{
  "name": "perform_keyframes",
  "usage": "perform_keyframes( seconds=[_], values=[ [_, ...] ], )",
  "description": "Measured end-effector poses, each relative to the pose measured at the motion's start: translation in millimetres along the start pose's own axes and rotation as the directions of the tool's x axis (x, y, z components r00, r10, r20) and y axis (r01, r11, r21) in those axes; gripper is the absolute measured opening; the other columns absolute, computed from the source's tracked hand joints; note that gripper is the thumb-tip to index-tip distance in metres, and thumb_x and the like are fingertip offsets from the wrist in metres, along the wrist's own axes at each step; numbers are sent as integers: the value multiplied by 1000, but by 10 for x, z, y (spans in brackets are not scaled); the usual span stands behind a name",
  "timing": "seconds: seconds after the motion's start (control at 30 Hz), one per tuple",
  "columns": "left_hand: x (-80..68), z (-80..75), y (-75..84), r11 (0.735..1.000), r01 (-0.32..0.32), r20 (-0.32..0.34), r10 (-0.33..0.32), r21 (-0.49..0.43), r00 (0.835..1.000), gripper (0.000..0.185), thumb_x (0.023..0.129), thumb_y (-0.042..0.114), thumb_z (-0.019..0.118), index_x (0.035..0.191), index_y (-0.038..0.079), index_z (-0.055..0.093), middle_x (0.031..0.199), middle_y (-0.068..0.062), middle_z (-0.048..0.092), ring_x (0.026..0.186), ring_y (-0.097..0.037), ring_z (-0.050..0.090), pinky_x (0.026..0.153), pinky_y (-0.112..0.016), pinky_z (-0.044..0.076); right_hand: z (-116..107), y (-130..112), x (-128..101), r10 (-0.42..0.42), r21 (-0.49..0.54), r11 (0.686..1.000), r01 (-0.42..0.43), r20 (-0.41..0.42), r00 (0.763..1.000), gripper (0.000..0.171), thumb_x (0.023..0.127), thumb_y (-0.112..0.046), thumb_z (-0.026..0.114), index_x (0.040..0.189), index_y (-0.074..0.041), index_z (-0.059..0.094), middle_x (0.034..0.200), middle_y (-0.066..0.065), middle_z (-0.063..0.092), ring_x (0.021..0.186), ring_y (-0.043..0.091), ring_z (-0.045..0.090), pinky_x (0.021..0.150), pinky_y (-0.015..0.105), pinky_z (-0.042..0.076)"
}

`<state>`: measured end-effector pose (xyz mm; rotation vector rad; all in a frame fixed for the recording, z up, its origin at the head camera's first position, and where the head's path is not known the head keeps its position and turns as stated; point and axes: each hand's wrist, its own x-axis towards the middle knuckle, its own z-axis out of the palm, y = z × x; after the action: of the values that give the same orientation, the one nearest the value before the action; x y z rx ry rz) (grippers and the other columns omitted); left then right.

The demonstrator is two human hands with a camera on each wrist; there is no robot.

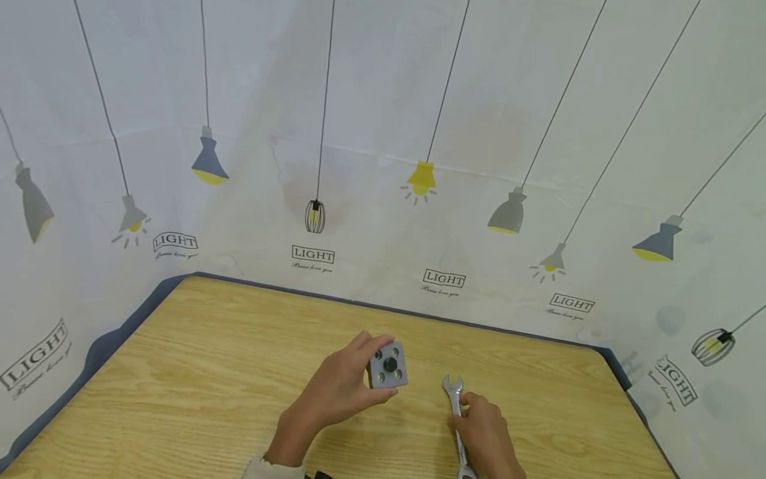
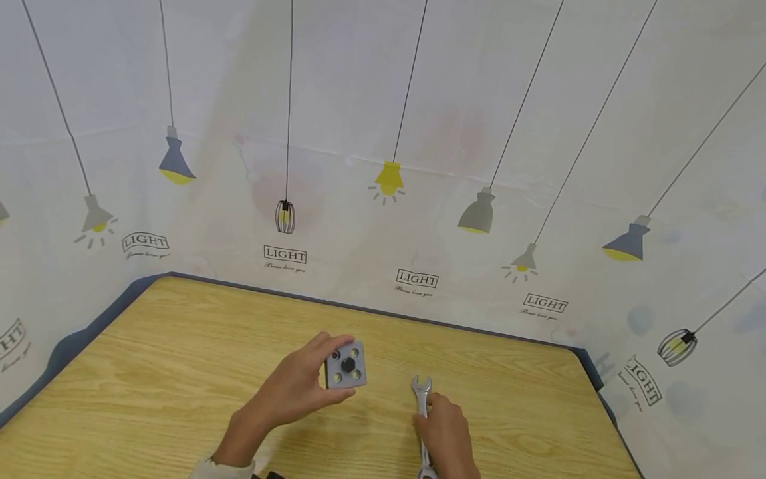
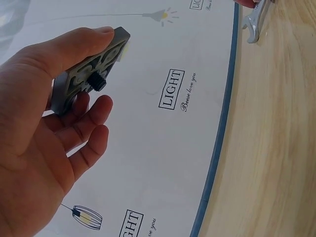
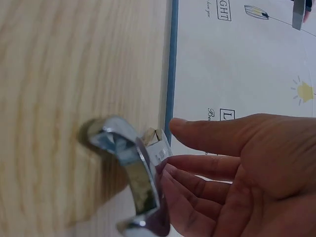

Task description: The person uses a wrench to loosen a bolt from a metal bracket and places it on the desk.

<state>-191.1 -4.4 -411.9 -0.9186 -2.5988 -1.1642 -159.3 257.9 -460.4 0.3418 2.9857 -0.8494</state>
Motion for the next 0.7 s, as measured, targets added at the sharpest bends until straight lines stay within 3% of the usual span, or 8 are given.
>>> perform_keyframes(
  seconds=[0.2,0.5,0.7],
  values=[
    [17,1,15,1000,26,-12,-26,-2,1000,77,80,32,83,144,13,45,117,2,58,81,-6,54,67,-22,46,-35,3,-8,-1,14,1000,0,14,1000,23,82,-11,74,100,1,69,86,10,71,68,17,60,56,30,47],
    [14,16,12,1000,11,-31,-11,-19,999,73,79,31,84,140,13,47,115,4,58,78,-4,54,65,-21,46,-12,10,-2,-64,-20,998,64,4,998,8,83,-7,73,82,-1,67,71,2,65,56,12,51,50,26,40],
    [4,28,12,1000,6,-31,-7,-27,999,71,79,31,84,139,14,49,113,5,58,78,-3,54,65,-20,46,-17,5,11,-54,-46,997,55,24,998,12,84,-6,74,89,3,70,76,7,69,58,13,54,50,27,42]
  ],
)
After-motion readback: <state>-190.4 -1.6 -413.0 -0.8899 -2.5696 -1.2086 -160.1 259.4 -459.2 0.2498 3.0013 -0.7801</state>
